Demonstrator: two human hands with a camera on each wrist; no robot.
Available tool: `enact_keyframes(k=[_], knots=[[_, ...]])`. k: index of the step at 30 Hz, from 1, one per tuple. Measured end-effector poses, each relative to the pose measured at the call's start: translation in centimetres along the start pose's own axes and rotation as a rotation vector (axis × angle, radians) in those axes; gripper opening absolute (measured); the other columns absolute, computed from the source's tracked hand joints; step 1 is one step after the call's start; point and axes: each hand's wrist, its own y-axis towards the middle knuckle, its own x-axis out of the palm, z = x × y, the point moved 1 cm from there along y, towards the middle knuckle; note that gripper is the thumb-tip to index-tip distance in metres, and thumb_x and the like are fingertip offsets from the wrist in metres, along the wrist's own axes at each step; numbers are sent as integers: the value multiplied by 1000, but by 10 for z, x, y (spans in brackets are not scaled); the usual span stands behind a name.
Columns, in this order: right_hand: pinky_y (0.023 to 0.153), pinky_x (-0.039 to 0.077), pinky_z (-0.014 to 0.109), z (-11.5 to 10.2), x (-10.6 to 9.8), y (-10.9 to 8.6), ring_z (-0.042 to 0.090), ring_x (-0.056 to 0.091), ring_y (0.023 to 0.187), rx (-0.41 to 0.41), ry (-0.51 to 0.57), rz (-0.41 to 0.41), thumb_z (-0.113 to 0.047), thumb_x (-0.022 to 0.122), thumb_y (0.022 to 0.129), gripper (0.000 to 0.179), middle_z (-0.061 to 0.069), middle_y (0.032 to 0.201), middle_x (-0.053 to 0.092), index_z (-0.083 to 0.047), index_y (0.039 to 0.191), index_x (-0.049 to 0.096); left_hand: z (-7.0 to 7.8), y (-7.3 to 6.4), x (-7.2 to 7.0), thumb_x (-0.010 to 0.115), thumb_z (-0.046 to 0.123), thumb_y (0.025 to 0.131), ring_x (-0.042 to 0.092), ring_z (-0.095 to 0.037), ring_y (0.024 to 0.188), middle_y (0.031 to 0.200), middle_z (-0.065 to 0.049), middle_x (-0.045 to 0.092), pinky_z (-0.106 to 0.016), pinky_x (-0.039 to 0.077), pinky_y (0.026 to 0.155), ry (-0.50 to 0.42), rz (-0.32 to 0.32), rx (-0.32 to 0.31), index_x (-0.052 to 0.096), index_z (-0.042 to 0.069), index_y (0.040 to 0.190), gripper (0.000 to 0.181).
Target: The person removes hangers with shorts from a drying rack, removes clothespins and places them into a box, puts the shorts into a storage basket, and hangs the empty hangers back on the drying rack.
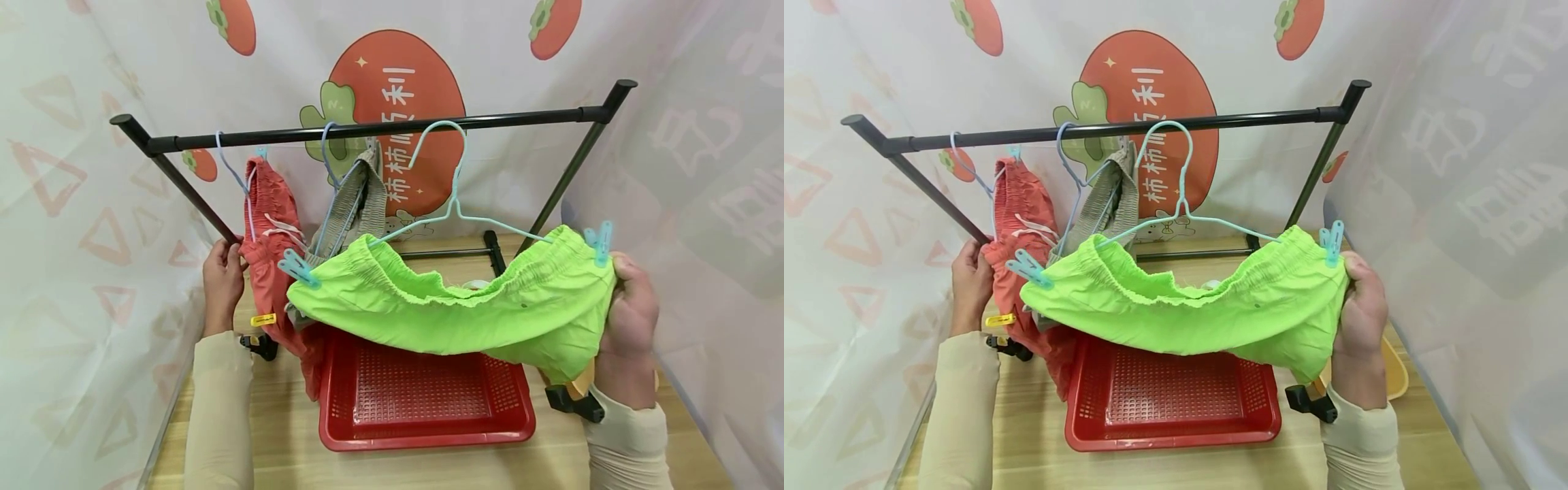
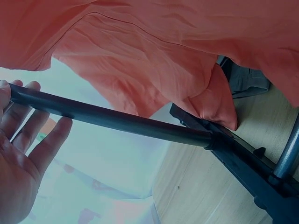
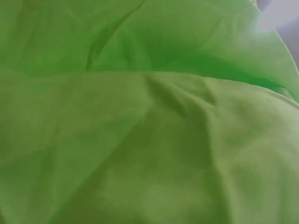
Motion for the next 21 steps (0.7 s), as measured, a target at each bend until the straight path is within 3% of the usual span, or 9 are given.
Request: enact_keyframes(k=[5,7,12,17,21], knots=[[83,52,26,7,4,1,22,58,90,26,17,-71,-3,50,104,22,15,90,57,12,89,57,-1,1,0,48,24,111,60,-6,99,117,-9,64,-18,54,81,-12,4,-6,59,-6,130,38],[81,53,27,10,3,2,22,59,88,34,21,-100,-3,49,104,23,15,89,57,12,89,57,8,-2,0,48,22,111,60,-4,100,119,-12,63,-17,54,82,-11,-2,-15,58,-9,131,38],[81,53,26,15,-4,3,20,59,87,37,-56,-145,-6,47,106,25,14,92,59,10,92,60,12,-3,1,47,19,111,60,-2,101,119,-10,63,-19,54,83,-25,-8,-30,56,-12,131,38],[81,51,23,19,-9,3,17,57,87,33,-147,-134,-6,42,107,29,12,93,55,6,93,63,0,1,1,47,19,111,60,-2,101,123,-15,64,-16,54,80,-10,-1,-19,57,-10,131,37],[77,52,23,23,-13,4,17,57,83,58,-141,-186,-7,37,109,32,10,91,53,4,90,62,-2,2,0,47,22,111,62,-4,101,126,-19,65,-17,54,79,0,3,-17,59,-6,131,37]])
